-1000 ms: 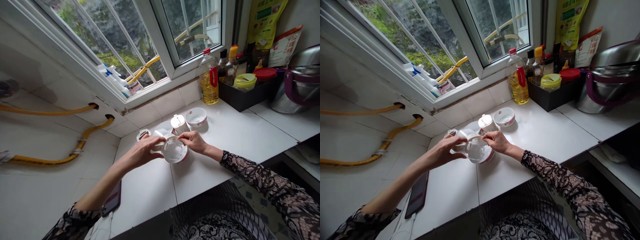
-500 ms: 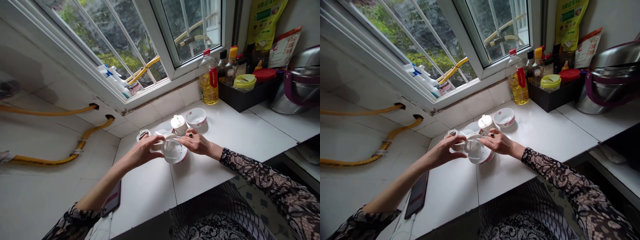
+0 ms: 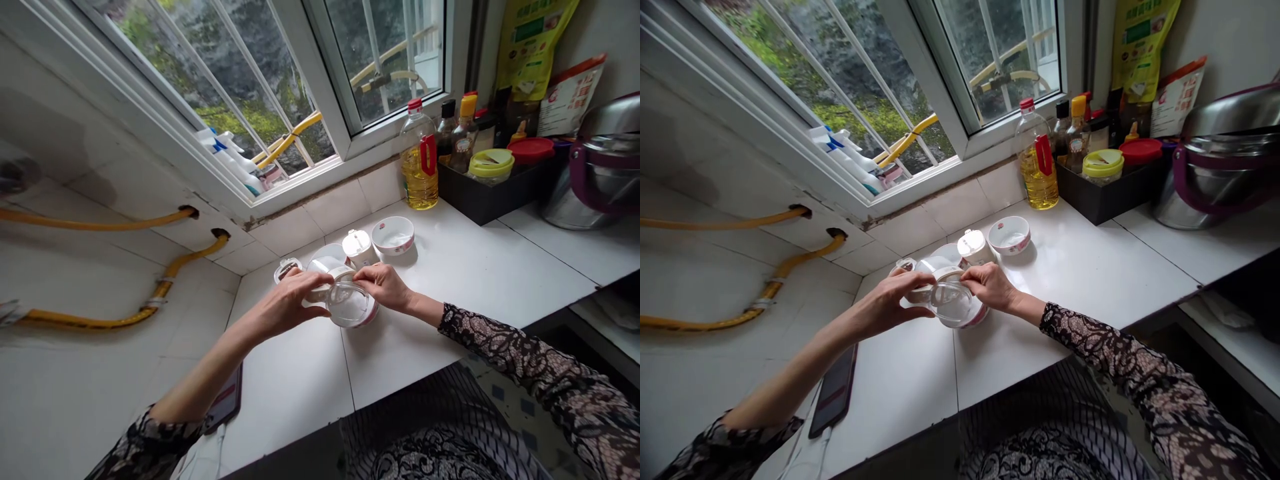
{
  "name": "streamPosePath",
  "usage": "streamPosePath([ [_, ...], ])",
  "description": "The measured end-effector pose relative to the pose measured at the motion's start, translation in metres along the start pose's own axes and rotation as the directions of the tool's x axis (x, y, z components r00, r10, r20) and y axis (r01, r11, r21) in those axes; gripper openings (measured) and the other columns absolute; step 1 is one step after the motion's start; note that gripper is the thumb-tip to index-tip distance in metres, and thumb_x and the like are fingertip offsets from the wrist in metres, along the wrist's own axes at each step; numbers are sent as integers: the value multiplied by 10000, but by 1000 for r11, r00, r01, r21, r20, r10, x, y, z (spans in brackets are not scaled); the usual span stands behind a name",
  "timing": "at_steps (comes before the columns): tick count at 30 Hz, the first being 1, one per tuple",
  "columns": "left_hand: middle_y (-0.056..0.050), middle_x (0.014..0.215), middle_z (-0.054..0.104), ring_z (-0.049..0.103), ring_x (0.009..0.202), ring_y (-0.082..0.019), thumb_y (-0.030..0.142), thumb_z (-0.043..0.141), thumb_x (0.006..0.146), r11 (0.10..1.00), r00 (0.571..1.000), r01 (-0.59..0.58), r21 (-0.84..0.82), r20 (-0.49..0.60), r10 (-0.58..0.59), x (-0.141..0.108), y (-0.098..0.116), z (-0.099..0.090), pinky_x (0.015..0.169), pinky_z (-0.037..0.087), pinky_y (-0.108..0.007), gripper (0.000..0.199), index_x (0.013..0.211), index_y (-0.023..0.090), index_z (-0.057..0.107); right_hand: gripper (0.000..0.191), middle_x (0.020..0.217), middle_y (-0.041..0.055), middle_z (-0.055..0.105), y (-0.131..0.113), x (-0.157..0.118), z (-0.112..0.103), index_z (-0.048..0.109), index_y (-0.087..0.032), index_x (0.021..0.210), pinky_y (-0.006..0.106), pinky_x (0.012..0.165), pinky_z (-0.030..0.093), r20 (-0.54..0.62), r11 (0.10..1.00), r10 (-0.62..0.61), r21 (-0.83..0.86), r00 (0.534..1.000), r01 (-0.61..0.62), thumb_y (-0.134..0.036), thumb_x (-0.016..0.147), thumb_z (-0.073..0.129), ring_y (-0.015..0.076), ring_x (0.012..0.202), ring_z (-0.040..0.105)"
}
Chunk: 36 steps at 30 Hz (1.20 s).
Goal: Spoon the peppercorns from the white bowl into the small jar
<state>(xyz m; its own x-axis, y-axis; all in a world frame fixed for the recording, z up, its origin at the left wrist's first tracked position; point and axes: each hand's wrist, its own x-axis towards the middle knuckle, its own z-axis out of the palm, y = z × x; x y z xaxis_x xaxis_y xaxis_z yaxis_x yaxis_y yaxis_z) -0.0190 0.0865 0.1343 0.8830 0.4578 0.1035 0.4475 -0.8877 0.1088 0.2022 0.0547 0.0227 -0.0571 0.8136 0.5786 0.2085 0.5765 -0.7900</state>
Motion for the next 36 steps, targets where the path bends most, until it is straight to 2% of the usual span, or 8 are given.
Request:
streamPosePath([
  [3, -35, 967, 691, 592, 826, -191, 328, 730, 846, 999, 999, -39, 16, 0, 39, 0, -1, 2, 855, 410, -368, 358, 1143, 225, 557, 149, 596, 9, 667, -1, -3, -5, 713, -130, 766, 227, 521, 461, 16, 973, 153, 173, 988, -153, -192, 838, 598, 106, 531, 571],
  [7, -39, 966, 692, 618, 845, -195, 322, 677, 890, 994, 997, -79, 74, 30, 77, 1, -4, 4, 870, 389, -368, 330, 1173, 231, 534, 162, 584, 0, 657, -1, -10, -13, 712, -135, 785, 241, 530, 473, 17, 968, 166, 186, 986, -166, -228, 857, 602, 111, 528, 575],
  [12, -44, 940, 681, 617, 814, -198, 320, 612, 932, 965, 992, -122, 231, 68, 109, 1, -7, 5, 799, 380, -344, 301, 1209, 244, 522, 156, 656, 10, 716, -3, -24, -33, 709, -171, 860, 347, 792, 480, -6, 968, -139, -212, 990, 135, -178, 922, 565, 129, 600, 591],
  [16, -34, 886, 653, 592, 775, -202, 302, 597, 937, 924, 984, -168, 342, 115, 137, -2, -3, 6, 781, 370, -347, 293, 1212, 241, 518, 219, 687, 17, 704, -3, -31, -43, 677, -164, 911, 375, 887, 429, 195, 734, -426, -497, 884, 463, -106, 952, 470, 129, 587, 545],
  [19, -34, 896, 636, 572, 769, -201, 278, 575, 943, 912, 979, -189, 364, 137, 148, -3, 5, 7, 780, 365, -349, 291, 1225, 242, 514, 260, 674, 6, 673, -5, -32, -43, 663, -164, 905, 367, 909, 397, 313, 599, -457, -583, 832, 549, -60, 942, 428, 131, 598, 528],
  [22, -34, 900, 611, 547, 773, -202, 246, 530, 959, 903, 978, -194, 383, 143, 149, -3, 12, 5, 782, 358, -352, 238, 1197, 251, 531, 271, 690, 8, 666, -7, -33, -42, 657, -172, 877, 357, 898, 379, 365, 572, -419, -605, 831, 554, -53, 930, 420, 143, 648, 539],
  [31, -24, 863, 564, 496, 754, -197, 153, 505, 954, 840, 972, -227, 493, 171, 162, 4, 23, -6, 770, 344, -348, 222, 1147, 253, 547, 165, 999, 105, 668, -19, -34, -43, 701, -155, 984, 369, 836, 385, 308, 732, -233, -570, 923, 374, -172, 835, 632, 202, 862, 589],
  [36, -26, 872, 567, 513, 766, -195, 90, 508, 933, 814, 966, -249, 525, 200, 166, 10, 24, -11, 769, 358, -343, 268, 1154, 238, 537, 50, 898, 65, 643, -22, -31, -32, 729, -182, 855, 340, 789, 413, 216, 846, -151, -477, 965, 239, -211, 844, 690, 183, 828, 588],
])
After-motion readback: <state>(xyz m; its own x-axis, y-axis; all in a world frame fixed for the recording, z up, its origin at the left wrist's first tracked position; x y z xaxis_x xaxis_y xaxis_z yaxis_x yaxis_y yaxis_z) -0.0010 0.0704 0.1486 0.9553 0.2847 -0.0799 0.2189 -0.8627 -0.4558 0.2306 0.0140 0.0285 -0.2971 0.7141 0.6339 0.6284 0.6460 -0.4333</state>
